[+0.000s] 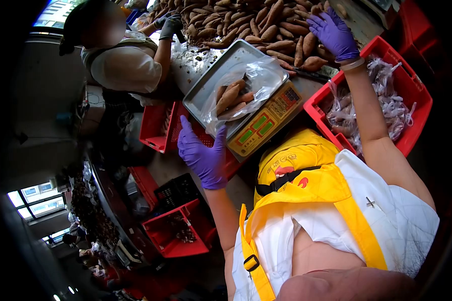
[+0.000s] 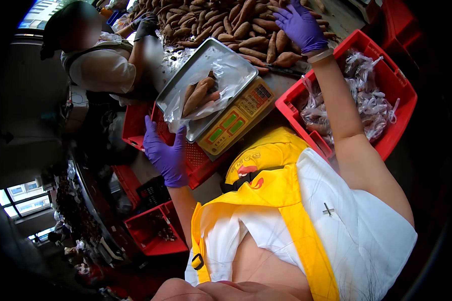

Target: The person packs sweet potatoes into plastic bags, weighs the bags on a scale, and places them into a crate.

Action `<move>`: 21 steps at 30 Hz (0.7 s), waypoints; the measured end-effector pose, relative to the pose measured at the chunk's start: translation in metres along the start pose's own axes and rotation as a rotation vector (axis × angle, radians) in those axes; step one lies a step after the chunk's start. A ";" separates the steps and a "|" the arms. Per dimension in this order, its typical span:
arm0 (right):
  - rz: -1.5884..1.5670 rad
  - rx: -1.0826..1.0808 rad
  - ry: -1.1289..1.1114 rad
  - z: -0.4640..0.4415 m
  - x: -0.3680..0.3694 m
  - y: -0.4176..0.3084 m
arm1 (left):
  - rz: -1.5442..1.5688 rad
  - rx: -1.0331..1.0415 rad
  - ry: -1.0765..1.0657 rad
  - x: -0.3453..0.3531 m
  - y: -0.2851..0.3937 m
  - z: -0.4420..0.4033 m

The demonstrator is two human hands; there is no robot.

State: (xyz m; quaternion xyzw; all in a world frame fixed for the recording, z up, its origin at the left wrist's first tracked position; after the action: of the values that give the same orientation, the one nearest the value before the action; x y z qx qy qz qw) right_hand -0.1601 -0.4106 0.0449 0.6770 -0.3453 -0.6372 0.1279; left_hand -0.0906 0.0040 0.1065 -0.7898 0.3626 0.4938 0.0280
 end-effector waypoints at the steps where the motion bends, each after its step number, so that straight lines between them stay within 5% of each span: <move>1: -0.763 0.064 0.102 -0.004 -0.036 -0.007 | -0.106 0.086 0.013 0.005 0.018 -0.008; 3: -2.278 0.180 0.356 -0.003 -0.085 -0.011 | -0.215 0.076 -0.068 0.035 0.011 -0.017; 5: -1.771 0.143 0.281 0.006 -0.094 -0.061 | -0.176 -0.112 -0.246 0.065 -0.014 -0.025; 7: -1.272 0.113 0.145 0.006 -0.086 -0.088 | 0.535 -0.381 -0.169 0.088 -0.047 -0.017; 10: -1.570 0.263 0.021 -0.010 -0.055 -0.092 | 1.051 -0.439 -0.325 0.076 -0.017 -0.051; 11: -1.703 0.267 0.213 -0.013 -0.077 -0.088 | 1.214 -0.469 -0.387 0.079 -0.013 -0.069; 13: -2.341 0.090 0.016 -0.028 -0.110 -0.107 | 1.457 -0.479 -0.374 0.069 0.014 -0.102; 15: -2.661 -0.302 -0.070 -0.035 -0.160 -0.100 | 1.403 -0.186 -0.495 0.048 0.058 -0.123; 16: -2.739 -0.319 -0.027 -0.044 -0.157 -0.099 | 1.278 -0.201 -0.389 0.049 0.051 -0.124; 19: -2.599 -0.319 0.003 -0.054 -0.148 -0.111 | 1.333 -0.274 -0.378 0.050 0.040 -0.120; 20: -2.175 -0.364 0.476 -0.053 -0.153 -0.103 | 1.339 -0.336 -0.344 0.061 0.022 -0.115; 21: -1.888 -0.376 0.489 -0.042 -0.166 -0.097 | 1.453 -0.352 -0.311 0.073 0.007 -0.108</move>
State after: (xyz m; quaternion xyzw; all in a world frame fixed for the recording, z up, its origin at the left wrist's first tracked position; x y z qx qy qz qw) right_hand -0.0817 -0.2461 0.1207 0.7558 0.4781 -0.3648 -0.2590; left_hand 0.0056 -0.0843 0.1053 -0.2667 0.6991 0.5442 -0.3794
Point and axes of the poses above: each hand's wrist, its own z-axis away from the middle knuckle, its own x-axis out of the palm, y = z × x, the point moved 8 cm from there along -z, towards the middle knuckle
